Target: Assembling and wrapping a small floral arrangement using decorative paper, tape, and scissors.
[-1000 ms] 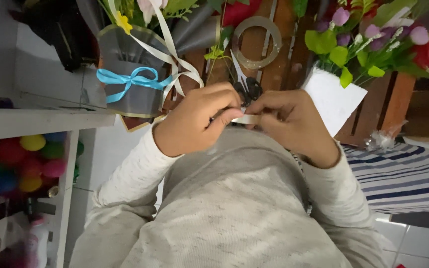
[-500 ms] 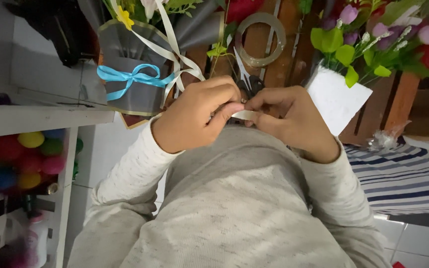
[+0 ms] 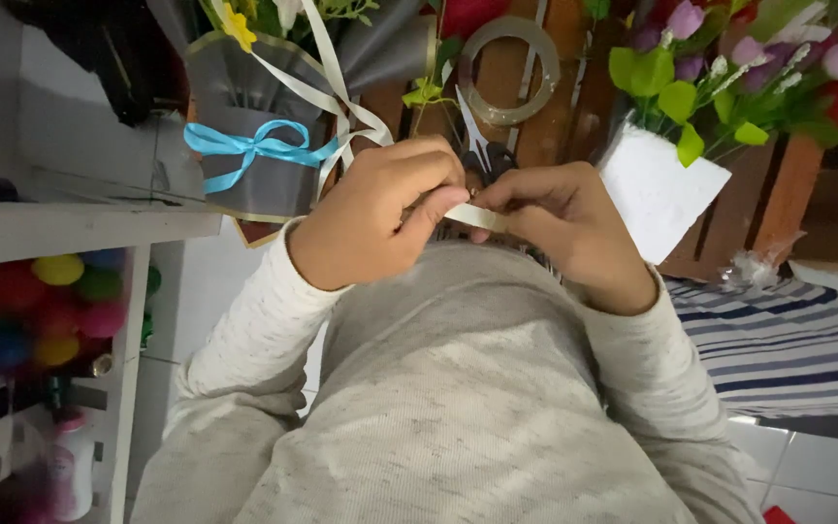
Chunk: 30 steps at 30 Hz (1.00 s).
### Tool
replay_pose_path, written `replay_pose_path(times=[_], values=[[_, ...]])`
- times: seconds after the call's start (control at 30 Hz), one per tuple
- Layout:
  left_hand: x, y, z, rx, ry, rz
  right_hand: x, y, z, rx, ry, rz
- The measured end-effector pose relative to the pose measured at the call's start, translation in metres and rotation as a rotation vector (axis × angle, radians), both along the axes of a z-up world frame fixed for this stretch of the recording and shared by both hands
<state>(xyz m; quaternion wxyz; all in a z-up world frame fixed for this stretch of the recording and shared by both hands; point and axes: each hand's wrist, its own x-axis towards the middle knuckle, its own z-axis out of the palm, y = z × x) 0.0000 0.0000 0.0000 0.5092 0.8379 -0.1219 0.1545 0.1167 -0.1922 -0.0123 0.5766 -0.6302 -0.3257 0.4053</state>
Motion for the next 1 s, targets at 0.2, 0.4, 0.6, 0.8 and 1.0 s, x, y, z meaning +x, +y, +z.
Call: replay_pose_path(times=[0.2, 0.4, 0.6, 0.8, 1.0], values=[[0.001, 0.000, -0.002, 0.003, -0.003, 0.000, -0.001, 0.004, -0.004, -0.020, 0.043, -0.029], [-0.001, 0.005, 0.000, -0.056, -0.012, 0.000, -0.004, 0.005, -0.010, -0.025, 0.043, -0.045], [0.000, 0.022, -0.017, -0.235, 0.016, 0.017, -0.015, 0.013, -0.006, 0.201, -0.077, -0.039], [-0.016, 0.031, -0.030, -0.374, 0.203, 0.033, -0.016, 0.020, 0.001, 0.291, -0.435, 0.058], [-0.030, 0.033, -0.061, -0.669, 0.490, 0.085, -0.016, 0.039, 0.005, 0.320, -0.594, 0.141]])
